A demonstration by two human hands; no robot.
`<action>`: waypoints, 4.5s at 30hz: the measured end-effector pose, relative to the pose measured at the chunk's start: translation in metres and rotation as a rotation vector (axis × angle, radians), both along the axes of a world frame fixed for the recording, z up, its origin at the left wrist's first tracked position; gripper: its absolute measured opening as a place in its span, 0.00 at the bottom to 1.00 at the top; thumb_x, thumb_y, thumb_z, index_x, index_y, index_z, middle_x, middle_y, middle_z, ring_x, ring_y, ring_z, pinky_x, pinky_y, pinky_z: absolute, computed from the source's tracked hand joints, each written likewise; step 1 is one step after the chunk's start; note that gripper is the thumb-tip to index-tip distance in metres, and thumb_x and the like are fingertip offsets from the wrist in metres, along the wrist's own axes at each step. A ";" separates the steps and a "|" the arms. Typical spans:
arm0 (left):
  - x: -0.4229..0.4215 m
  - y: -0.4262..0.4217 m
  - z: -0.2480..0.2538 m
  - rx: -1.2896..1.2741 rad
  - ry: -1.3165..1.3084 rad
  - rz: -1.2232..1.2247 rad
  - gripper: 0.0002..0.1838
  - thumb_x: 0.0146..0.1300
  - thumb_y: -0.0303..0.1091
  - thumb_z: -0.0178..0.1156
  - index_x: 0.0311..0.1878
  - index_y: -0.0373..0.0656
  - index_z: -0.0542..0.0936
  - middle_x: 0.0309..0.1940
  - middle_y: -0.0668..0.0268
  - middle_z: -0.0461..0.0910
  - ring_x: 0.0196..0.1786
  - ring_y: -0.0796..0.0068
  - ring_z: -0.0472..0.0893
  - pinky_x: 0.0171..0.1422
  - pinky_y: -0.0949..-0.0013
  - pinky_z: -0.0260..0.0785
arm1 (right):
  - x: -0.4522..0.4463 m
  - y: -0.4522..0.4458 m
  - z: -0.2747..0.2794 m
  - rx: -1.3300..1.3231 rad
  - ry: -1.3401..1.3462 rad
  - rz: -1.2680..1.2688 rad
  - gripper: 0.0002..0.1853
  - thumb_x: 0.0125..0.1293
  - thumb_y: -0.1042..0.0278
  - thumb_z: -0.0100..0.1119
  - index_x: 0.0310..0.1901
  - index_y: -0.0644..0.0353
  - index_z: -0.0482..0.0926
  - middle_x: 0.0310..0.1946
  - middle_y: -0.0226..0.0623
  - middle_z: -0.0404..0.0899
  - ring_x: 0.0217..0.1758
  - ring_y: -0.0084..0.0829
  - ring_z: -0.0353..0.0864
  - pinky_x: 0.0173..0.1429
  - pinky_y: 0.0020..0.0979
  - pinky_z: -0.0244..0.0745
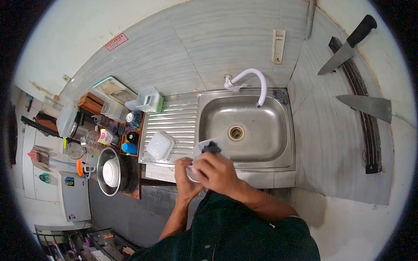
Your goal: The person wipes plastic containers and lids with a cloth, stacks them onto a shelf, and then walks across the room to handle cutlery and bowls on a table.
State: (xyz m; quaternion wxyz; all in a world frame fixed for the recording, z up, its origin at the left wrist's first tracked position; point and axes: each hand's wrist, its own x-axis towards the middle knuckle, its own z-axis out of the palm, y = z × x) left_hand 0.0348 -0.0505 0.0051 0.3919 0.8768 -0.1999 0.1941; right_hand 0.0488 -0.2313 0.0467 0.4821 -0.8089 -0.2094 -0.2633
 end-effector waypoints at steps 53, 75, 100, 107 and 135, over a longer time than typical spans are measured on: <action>-0.029 0.013 -0.007 -1.608 1.056 0.166 0.37 0.72 0.67 0.51 0.70 0.46 0.76 0.62 0.57 0.82 0.62 0.57 0.83 0.60 0.49 0.81 | 0.016 0.064 0.024 -0.032 -0.158 0.018 0.12 0.51 0.70 0.73 0.28 0.58 0.75 0.30 0.39 0.69 0.31 0.43 0.76 0.32 0.43 0.73; 0.070 0.317 -0.003 -0.664 0.198 0.836 0.15 0.66 0.37 0.75 0.37 0.34 0.81 0.35 0.68 0.80 0.37 0.74 0.79 0.47 0.69 0.72 | 0.048 0.155 -0.058 -0.192 0.450 0.144 0.12 0.52 0.77 0.69 0.27 0.63 0.71 0.28 0.46 0.68 0.31 0.52 0.74 0.35 0.45 0.68; 0.425 0.599 -0.015 0.181 -0.279 0.541 0.12 0.59 0.30 0.78 0.39 0.33 0.85 0.58 0.47 0.72 0.66 0.41 0.75 0.70 0.46 0.71 | 0.057 0.247 -0.062 -0.424 0.588 -0.139 0.14 0.53 0.72 0.71 0.27 0.61 0.71 0.28 0.46 0.70 0.31 0.52 0.75 0.36 0.46 0.68; 0.441 0.610 -0.033 0.197 -0.207 0.533 0.13 0.59 0.30 0.79 0.39 0.33 0.85 0.59 0.47 0.72 0.68 0.42 0.74 0.70 0.48 0.70 | 0.060 0.254 -0.066 -0.405 0.686 -0.148 0.14 0.53 0.70 0.72 0.27 0.61 0.72 0.28 0.46 0.71 0.31 0.51 0.76 0.35 0.46 0.69; 0.464 0.606 -0.044 0.374 -0.059 0.600 0.16 0.57 0.38 0.79 0.41 0.36 0.87 0.54 0.50 0.73 0.62 0.43 0.74 0.67 0.49 0.72 | 0.059 0.260 -0.074 -0.411 0.730 -0.106 0.15 0.54 0.68 0.73 0.27 0.61 0.73 0.27 0.45 0.72 0.30 0.51 0.77 0.34 0.46 0.71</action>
